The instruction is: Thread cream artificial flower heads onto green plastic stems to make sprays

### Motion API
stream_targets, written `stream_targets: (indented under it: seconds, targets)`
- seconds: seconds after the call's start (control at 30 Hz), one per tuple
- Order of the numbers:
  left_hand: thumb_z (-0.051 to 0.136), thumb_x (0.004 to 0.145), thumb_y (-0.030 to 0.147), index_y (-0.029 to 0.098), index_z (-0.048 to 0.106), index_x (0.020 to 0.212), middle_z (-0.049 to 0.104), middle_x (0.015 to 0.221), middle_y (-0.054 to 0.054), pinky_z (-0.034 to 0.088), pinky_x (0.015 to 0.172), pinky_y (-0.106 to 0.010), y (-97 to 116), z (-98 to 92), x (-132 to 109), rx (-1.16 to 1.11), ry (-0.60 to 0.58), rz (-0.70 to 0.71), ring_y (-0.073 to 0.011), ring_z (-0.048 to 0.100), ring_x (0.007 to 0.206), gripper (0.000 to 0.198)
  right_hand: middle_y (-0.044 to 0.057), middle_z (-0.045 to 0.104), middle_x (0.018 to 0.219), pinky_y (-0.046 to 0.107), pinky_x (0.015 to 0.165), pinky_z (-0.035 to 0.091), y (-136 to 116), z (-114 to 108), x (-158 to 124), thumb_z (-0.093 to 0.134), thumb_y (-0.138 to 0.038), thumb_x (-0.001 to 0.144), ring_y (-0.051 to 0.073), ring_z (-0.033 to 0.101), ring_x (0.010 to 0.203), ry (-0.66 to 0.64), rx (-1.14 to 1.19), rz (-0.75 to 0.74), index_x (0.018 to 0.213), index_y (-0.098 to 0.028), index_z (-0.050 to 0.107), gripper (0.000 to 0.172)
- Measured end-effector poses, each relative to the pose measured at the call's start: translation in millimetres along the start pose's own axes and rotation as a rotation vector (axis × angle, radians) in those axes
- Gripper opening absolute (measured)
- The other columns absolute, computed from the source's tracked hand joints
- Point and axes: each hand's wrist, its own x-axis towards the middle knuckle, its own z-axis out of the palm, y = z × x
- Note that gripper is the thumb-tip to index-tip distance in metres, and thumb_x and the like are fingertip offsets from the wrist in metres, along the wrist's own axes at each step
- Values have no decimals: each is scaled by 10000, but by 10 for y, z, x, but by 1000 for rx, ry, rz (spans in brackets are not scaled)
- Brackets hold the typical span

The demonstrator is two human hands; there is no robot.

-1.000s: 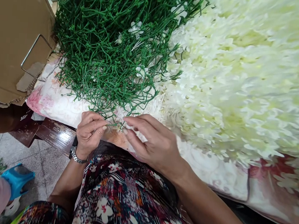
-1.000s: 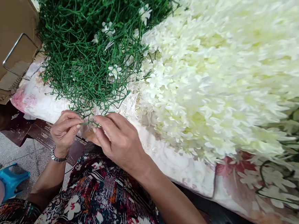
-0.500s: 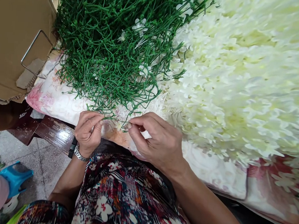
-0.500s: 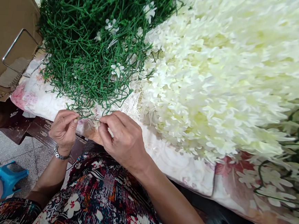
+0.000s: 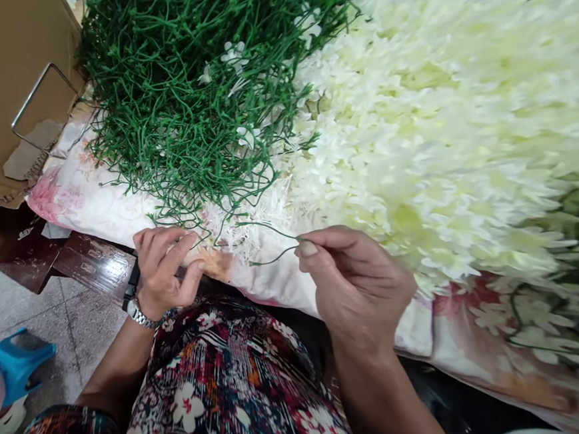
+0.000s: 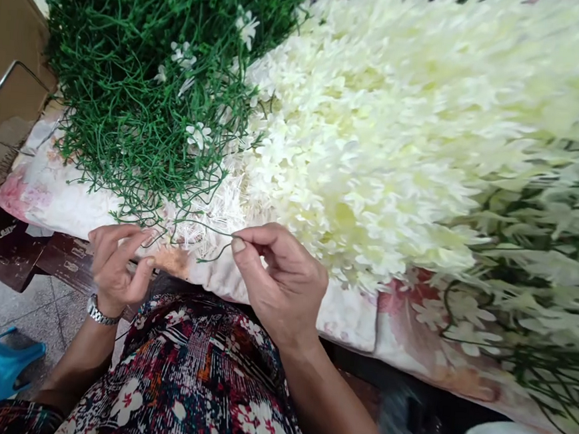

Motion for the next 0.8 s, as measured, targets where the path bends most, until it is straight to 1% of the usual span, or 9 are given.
stream_targets:
  seconds: [0.07, 0.1, 0.23, 0.3, 0.4, 0.5, 0.6, 0.7, 0.8]
  targets:
    - [573, 666, 162, 191, 606, 961, 594, 889, -74, 392, 734, -384, 112, -22, 11, -91, 75, -41, -204, 533, 807, 297, -42, 503, 561, 199, 443, 354, 49, -30, -47, 586, -198, 704, 59, 443, 485, -24, 187, 105, 738, -199, 587, 34]
    - [555, 677, 111, 198, 601, 976, 593, 892, -66, 415, 719, -361, 185, -31, 34, -180, 65, -80, -190, 537, 811, 315, -46, 500, 546, 193, 432, 353, 61, -36, -72, 587, -200, 703, 57, 443, 473, -44, 281, 156, 738, -202, 585, 35]
    - [501, 759, 124, 199, 560, 1067, 590, 986, -80, 452, 745, -346, 507, -11, 199, -586, -129, -213, -184, 542, 907, 322, -46, 513, 520, 170, 391, 348, 43, -7, -184, 591, -237, 691, 45, 429, 428, -161, 593, 365, 681, -185, 566, 59]
    - [487, 786, 147, 220, 584, 1030, 600, 990, -67, 451, 773, -350, 631, 43, 268, -774, -192, -238, -177, 546, 917, 271, -46, 514, 507, 158, 378, 337, 28, 19, -245, 597, -259, 683, 36, 415, 411, -242, 675, 471, 660, -170, 553, 103]
    - [477, 805, 181, 228, 636, 883, 627, 861, -42, 462, 758, -349, 742, 140, 298, -997, -158, -287, -160, 570, 839, 184, -52, 502, 503, 150, 381, 331, 26, 26, -322, 572, -272, 704, 27, 406, 409, -389, 656, 523, 673, -159, 548, 120]
    - [479, 805, 204, 200, 631, 796, 613, 781, -48, 483, 695, -341, 765, 194, 284, -1111, -162, -424, -157, 579, 755, 153, -43, 512, 546, 169, 439, 376, 20, -45, -356, 515, -223, 747, 33, 440, 463, -480, 393, 306, 730, -153, 563, 87]
    - [456, 810, 177, 166, 603, 799, 567, 823, -57, 479, 574, -296, 720, 200, 290, -1191, -199, -562, -107, 546, 590, 147, -8, 560, 642, 199, 530, 427, 26, -212, -345, 481, -132, 759, 54, 504, 572, -426, 15, -56, 836, -145, 572, 120]
    - [468, 805, 180, 154, 582, 788, 516, 825, -43, 380, 432, -211, 665, 218, 305, -1200, -213, -652, -41, 424, 467, 117, 3, 572, 660, 187, 512, 426, 107, -436, -303, 485, -55, 738, 61, 517, 582, -250, -321, -303, 881, -146, 561, 185]
    - [487, 801, 206, 163, 583, 774, 497, 776, -29, 313, 421, -197, 663, 273, 300, -1139, -312, -655, -40, 372, 474, 109, 16, 584, 695, 213, 545, 441, 230, -639, -246, 536, -53, 699, 90, 533, 622, 46, -614, -405, 894, -175, 552, 230]
